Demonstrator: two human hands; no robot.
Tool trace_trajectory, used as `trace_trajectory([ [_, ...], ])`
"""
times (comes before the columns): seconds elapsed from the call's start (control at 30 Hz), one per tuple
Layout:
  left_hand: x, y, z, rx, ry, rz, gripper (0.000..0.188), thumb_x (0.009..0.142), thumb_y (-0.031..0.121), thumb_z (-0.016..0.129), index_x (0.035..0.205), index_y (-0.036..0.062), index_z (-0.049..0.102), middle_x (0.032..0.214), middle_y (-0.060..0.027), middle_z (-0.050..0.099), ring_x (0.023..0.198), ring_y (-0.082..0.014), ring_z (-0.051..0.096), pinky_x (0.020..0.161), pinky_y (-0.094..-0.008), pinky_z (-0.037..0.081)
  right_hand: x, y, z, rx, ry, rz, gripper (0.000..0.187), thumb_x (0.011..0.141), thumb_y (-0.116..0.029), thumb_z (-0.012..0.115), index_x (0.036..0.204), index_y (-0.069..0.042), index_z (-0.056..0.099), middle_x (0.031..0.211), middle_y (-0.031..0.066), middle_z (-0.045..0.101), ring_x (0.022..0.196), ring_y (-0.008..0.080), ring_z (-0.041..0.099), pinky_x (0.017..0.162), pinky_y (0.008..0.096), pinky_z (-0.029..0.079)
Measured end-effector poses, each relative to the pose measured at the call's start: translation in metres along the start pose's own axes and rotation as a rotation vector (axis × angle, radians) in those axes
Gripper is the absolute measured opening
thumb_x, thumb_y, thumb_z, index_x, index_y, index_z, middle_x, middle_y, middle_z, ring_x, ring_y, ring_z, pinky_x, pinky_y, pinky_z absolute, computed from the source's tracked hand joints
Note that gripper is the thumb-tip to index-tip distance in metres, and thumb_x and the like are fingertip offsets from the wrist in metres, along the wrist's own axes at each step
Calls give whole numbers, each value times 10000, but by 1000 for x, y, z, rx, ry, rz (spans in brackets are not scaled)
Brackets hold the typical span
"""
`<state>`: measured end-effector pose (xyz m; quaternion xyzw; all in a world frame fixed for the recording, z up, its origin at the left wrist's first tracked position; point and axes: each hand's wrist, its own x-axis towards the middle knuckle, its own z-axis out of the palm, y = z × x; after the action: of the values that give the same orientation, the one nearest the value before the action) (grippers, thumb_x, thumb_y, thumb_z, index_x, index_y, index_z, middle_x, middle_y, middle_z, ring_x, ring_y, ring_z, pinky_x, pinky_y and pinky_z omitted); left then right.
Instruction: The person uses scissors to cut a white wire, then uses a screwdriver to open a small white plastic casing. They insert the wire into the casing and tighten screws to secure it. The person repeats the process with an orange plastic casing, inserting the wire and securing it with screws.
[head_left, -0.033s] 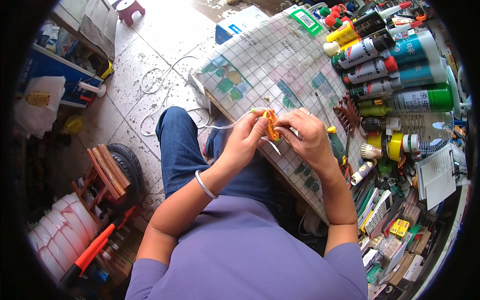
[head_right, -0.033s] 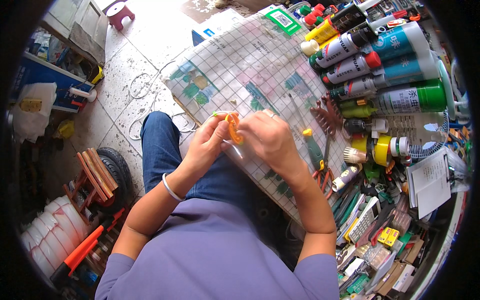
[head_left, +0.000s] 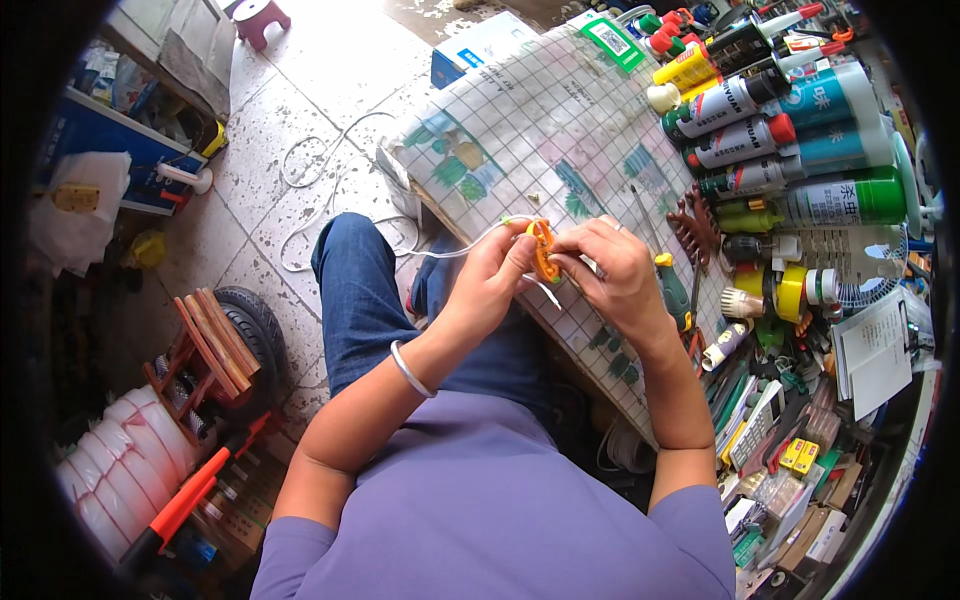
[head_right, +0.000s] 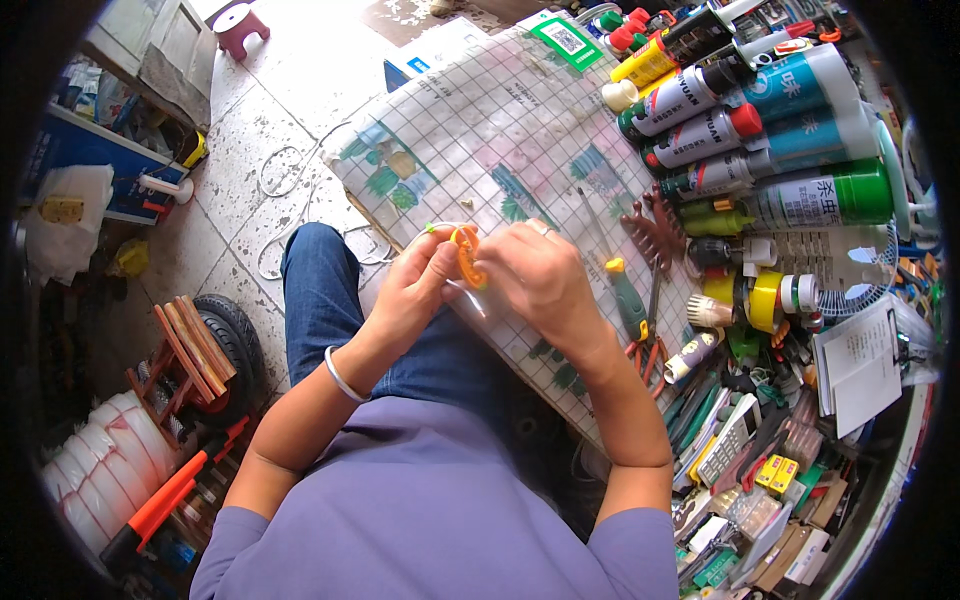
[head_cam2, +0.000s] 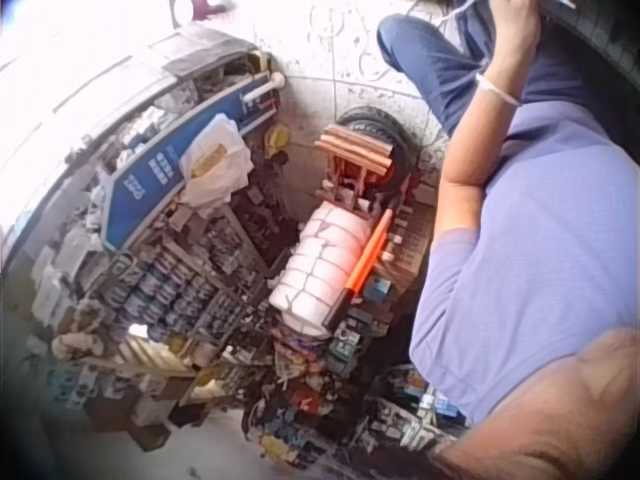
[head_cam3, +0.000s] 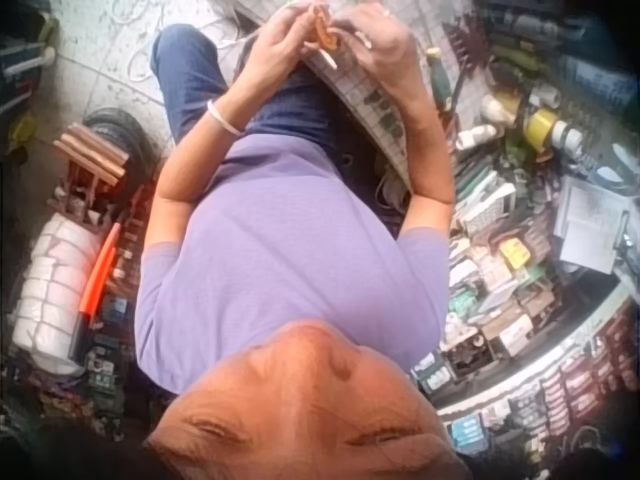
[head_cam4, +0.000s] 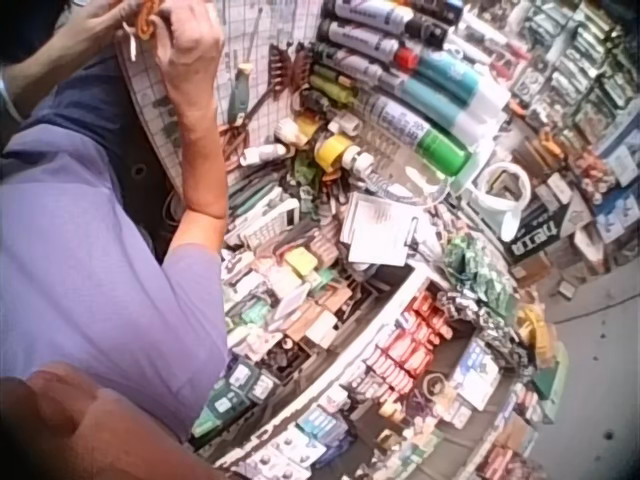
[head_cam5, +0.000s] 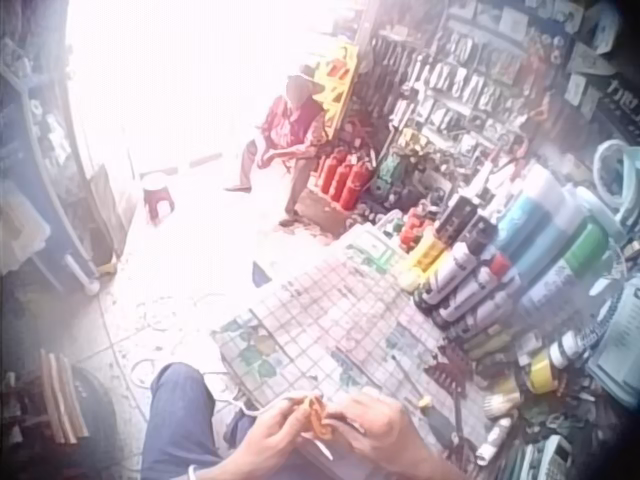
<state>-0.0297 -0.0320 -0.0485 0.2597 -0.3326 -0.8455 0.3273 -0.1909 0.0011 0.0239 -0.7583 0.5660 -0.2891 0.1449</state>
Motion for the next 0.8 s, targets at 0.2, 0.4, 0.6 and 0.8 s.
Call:
trace_trajectory([
  [0.2,0,1,2,-20,1,8,349,995,302,471,1224,39,485,1010,-20,589,890,-78,590,750,-228,499,-2,2,3,-27,52,-59,115,747,-7,654,835,-65,607,756,85,606,703,280,581,640,365,463],
  [0.4,-1,1,0,16,4,-4,344,998,295,465,1223,36,481,1007,-23,590,889,-78,591,758,-236,506,-2,5,0,-34,22,-39,147,720,-12,707,847,-54,647,790,85,641,721,260,601,654,342,469],
  [0.6,-1,3,3,-25,4,13,345,998,289,467,1229,33,478,1003,-23,591,883,-75,587,750,-229,498,0,3,1,-39,56,-68,87,754,-23,663,819,-61,620,734,88,613,688,270,591,636,352,469],
  [0.8,-1,1,1,-13,3,3,344,996,286,472,1228,33,479,1006,-26,590,886,-76,586,747,-227,498,-1,2,1,101,30,66,85,746,-37,691,823,-46,656,769,103,646,717,272,609,658,346,474],
])
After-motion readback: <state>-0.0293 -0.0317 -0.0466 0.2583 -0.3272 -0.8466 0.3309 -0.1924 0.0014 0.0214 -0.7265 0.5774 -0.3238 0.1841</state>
